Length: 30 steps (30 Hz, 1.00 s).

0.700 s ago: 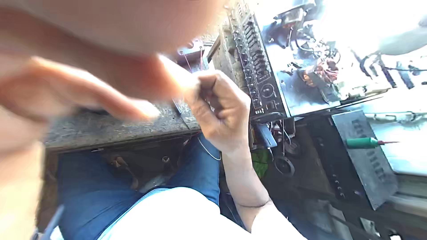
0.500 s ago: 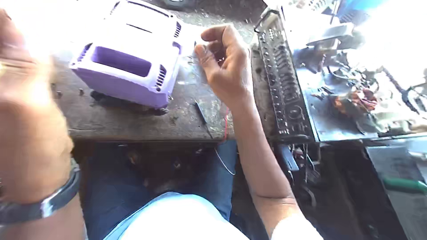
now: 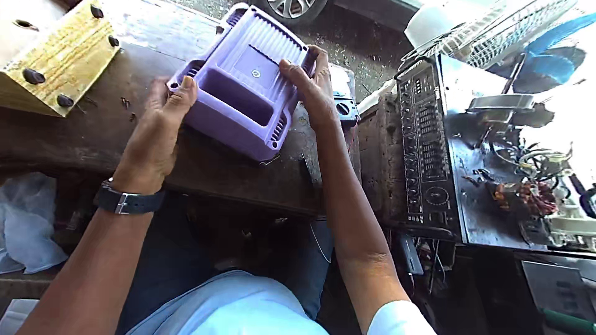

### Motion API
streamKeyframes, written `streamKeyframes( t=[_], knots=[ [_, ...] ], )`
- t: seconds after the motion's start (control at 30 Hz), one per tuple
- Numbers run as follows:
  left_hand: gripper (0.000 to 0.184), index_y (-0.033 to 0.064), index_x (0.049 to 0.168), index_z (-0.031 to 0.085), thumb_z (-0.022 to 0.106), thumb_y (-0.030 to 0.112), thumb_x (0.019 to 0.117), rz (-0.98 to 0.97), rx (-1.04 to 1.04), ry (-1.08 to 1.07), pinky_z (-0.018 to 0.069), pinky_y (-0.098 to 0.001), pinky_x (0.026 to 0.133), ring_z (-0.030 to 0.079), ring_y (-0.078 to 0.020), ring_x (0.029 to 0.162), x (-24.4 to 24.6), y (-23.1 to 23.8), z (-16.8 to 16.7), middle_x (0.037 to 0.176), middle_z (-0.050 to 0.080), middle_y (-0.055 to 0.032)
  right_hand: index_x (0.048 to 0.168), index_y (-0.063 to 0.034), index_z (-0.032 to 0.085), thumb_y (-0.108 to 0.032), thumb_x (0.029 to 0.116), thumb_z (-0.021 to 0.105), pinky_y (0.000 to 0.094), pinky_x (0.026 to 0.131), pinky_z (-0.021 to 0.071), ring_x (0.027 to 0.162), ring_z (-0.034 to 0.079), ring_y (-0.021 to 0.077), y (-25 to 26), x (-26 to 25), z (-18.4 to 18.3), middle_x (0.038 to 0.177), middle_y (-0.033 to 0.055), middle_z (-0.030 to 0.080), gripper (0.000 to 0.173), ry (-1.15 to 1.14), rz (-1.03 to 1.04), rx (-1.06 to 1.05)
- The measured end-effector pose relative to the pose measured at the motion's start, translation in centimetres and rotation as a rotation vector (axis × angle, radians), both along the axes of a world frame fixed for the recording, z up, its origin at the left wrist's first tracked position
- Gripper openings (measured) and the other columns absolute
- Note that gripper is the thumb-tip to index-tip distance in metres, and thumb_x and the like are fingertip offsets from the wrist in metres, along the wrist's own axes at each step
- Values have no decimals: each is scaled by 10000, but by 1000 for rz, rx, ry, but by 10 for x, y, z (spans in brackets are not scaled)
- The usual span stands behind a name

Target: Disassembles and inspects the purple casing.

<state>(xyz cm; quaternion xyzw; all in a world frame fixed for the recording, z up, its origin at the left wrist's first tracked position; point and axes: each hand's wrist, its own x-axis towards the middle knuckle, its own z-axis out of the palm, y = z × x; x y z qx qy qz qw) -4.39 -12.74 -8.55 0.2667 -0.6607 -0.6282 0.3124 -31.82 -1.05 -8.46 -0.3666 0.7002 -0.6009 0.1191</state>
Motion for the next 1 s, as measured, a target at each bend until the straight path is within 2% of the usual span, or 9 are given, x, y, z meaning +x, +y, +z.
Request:
streamKeyframes(
  t=[0.13,0.27,0.33,0.43,0.53,0.6,0.7,0.83,1.0],
  knots=[
    [562,70,1424,473,663,368,987,20,-364,165,547,-345,1027,626,-127,1180,2,2,20,1285,625,-32,1459,-27,357,-276,904,748,472,803,654,1022,708,289,-1,10,-10,1234,188,624,723,-183,147,-181],
    [452,66,1237,608,754,326,898,83,-622,96,574,-297,929,668,-66,1043,15,-8,51,1120,687,3,1371,24,425,-336,944,712,436,856,640,984,714,257,-13,20,-22,1145,186,652,628,-204,239,-110],
    [513,71,1277,595,762,342,874,66,-750,49,550,-294,977,640,-70,1113,22,-14,58,1199,658,-18,1333,17,458,-399,953,694,421,872,629,986,711,226,-16,23,-25,1130,166,663,611,-172,294,-54],
    [651,81,1389,574,745,425,864,52,-948,-39,461,-419,1100,508,-241,1343,28,-14,64,1467,507,-153,1381,-13,468,-487,1004,594,424,933,609,1079,692,201,-16,30,-20,1212,148,658,619,-164,332,-8],
    [735,130,1397,584,764,541,815,24,-1063,-100,431,-438,1112,456,-258,1378,32,7,68,1540,432,-115,1401,-42,522,-570,1018,509,425,1008,562,1172,651,180,-17,35,-8,1286,134,643,653,-121,226,-2],
    [699,131,1375,619,701,603,865,-48,-1071,-93,412,-441,1118,457,-246,1375,29,6,72,1523,456,-89,1393,-50,565,-576,999,519,441,1029,529,1208,620,194,-16,33,1,1329,136,625,659,-81,136,-90],
    [423,147,1222,738,498,446,1042,-256,-956,10,437,-363,1117,509,-179,1324,23,-18,90,1429,550,-41,1403,-28,533,-571,1038,448,419,947,573,1143,657,199,-16,32,18,1283,135,652,660,-151,134,-311],
    [383,215,1281,710,597,432,987,-545,-928,-39,450,-377,1145,491,-182,1381,12,-42,109,1467,545,5,1452,-30,466,-550,988,562,401,914,586,1095,659,185,-21,39,45,1243,131,639,703,-105,74,-277],
    [500,197,1266,698,714,531,895,-576,-1009,-21,497,-317,1093,507,-154,1354,0,-47,106,1421,559,2,1381,-43,497,-566,785,814,422,813,620,943,710,210,-35,34,63,1109,144,685,853,-113,22,-119]
  ],
)
